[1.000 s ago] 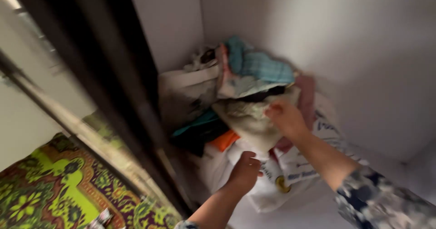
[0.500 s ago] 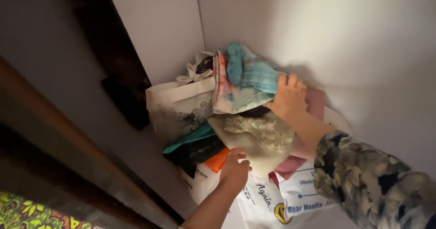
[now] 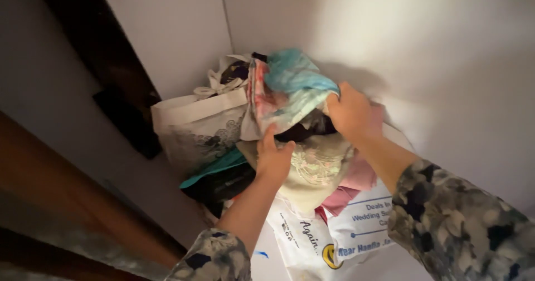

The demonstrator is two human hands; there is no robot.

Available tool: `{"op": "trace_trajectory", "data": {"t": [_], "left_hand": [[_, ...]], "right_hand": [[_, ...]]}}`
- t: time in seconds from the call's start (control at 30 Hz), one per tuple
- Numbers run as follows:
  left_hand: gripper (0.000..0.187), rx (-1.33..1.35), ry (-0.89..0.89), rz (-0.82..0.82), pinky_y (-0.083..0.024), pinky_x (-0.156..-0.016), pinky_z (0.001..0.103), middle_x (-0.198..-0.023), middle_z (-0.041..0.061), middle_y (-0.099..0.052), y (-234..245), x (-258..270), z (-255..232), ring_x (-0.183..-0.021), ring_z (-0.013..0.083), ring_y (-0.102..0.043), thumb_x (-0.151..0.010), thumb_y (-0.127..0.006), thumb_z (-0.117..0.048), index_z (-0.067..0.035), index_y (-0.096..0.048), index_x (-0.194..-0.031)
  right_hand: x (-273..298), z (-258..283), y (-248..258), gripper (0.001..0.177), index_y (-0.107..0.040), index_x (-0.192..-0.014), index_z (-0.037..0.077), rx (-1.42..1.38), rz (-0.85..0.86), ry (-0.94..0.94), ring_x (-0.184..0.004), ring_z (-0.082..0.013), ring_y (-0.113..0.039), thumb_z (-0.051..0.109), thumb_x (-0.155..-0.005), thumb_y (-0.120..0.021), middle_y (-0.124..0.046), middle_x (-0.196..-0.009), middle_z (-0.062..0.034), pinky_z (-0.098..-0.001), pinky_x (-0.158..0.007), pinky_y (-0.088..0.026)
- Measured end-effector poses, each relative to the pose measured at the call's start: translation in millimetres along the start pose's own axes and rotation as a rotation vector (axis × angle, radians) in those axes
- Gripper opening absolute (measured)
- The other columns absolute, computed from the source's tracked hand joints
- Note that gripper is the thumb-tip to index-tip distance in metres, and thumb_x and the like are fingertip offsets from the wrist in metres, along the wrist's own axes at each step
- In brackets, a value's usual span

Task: The person is emptying various items including clothes and bags from a sliding-door wardrobe and placing them on the floor.

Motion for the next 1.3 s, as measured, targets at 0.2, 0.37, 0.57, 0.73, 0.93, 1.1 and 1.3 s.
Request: {"op": "trace_trajectory", "data": {"t": [0.2, 0.37, 0.57, 0.73, 0.93, 1.1, 1.3], "left_hand": [[0.087, 0.617, -0.327, -0.234, -0.050, -0.101, 0.035, -0.137, 0.016, -0.057, -26, -81, 53, -0.117, 0.0244, -0.061, -0.081, -0.083, -0.019, -0.008, -0.032, -0.151], [0.067, 0.783, 0.139, -0.616, -0.054, -0.080, 0.037, -0.116, 0.016, -0.069, 22, -112, 101, -0.097, 0.0262, -0.066, -0.080, -0.088, -0.011, 0.005, -0.053, -0.135], [0.091, 0.294, 0.073, -0.043, -0.057, -0.075, 0.039, -0.128, 0.013, -0.061, -36, -64, 38, -0.106, 0.0263, -0.066, -0.068, -0.074, 0.009, -0.010, -0.038, -0.150], [0.124, 0.320, 0.032, 0.374, -0.050, -0.094, 0.042, -0.143, 0.011, -0.045, -81, 6, -24, -0.117, 0.0251, -0.053, -0.072, -0.080, 0.002, -0.025, 0.001, -0.161], [0.080, 0.837, 0.373, 0.130, -0.057, -0.081, 0.043, -0.123, 0.011, -0.062, -47, 25, -3, -0.100, 0.0245, -0.067, -0.081, -0.068, -0.026, -0.011, -0.036, -0.152], [0.057, 0.697, 0.078, -0.253, -0.056, -0.085, 0.036, -0.116, 0.008, -0.070, 34, 20, -33, -0.099, 0.0226, -0.069, -0.076, -0.065, -0.008, -0.008, -0.060, -0.132], [0.055, 0.432, 0.019, -0.077, -0.056, -0.082, 0.039, -0.107, 0.011, -0.073, 98, 27, -111, -0.092, 0.0250, -0.069, -0.071, -0.063, -0.011, -0.005, -0.066, -0.126]], "right_hand": [[-38, -33, -52, 0.053, -0.067, -0.122, 0.011, -0.302, 0.384, 0.015, -0.096, -0.0309, -0.072, 0.038, -0.077, -0.073, -0.074, -0.104, -0.0147, -0.0429, -0.085, -0.055], [-26, -64, -72, 0.045, -0.073, -0.117, 0.010, -0.262, 0.656, 0.106, -0.099, -0.0262, -0.071, 0.037, -0.081, -0.076, -0.073, -0.108, -0.0135, -0.0385, -0.085, -0.054], [17, -61, -54, 0.044, -0.074, -0.120, 0.011, -0.857, 0.815, -0.396, -0.100, -0.0202, -0.071, 0.033, -0.082, -0.074, -0.075, -0.112, -0.0067, -0.0346, -0.082, -0.056], [57, -67, -79, 0.048, -0.068, -0.125, 0.007, -1.185, 0.809, -0.681, -0.091, -0.0237, -0.073, 0.033, -0.085, -0.068, -0.075, -0.108, -0.0108, -0.0392, -0.073, -0.059], [105, -22, -70, 0.047, -0.065, -0.127, 0.011, -1.044, 1.190, -0.578, -0.095, -0.0187, -0.075, 0.029, -0.083, -0.067, -0.076, -0.111, -0.0067, -0.0368, -0.080, -0.061], [71, -46, -128, 0.042, -0.073, -0.115, -0.003, -1.025, 0.567, -0.227, -0.093, -0.0217, -0.069, 0.032, -0.092, -0.070, -0.075, -0.106, -0.0135, -0.0369, -0.083, -0.055], [33, -21, -88, 0.051, -0.057, -0.131, -0.001, -0.602, 0.009, 0.143, -0.120, -0.0305, -0.056, 0.021, -0.087, -0.072, -0.059, -0.130, -0.0166, -0.0434, -0.104, -0.047]]}}
Point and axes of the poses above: each hand's wrist, its own x-axis away from the middle knuckle, its own y-axis out of the back of the hand, z = x × y, the point moved 8 cm from there along -x, towards the middle knuckle
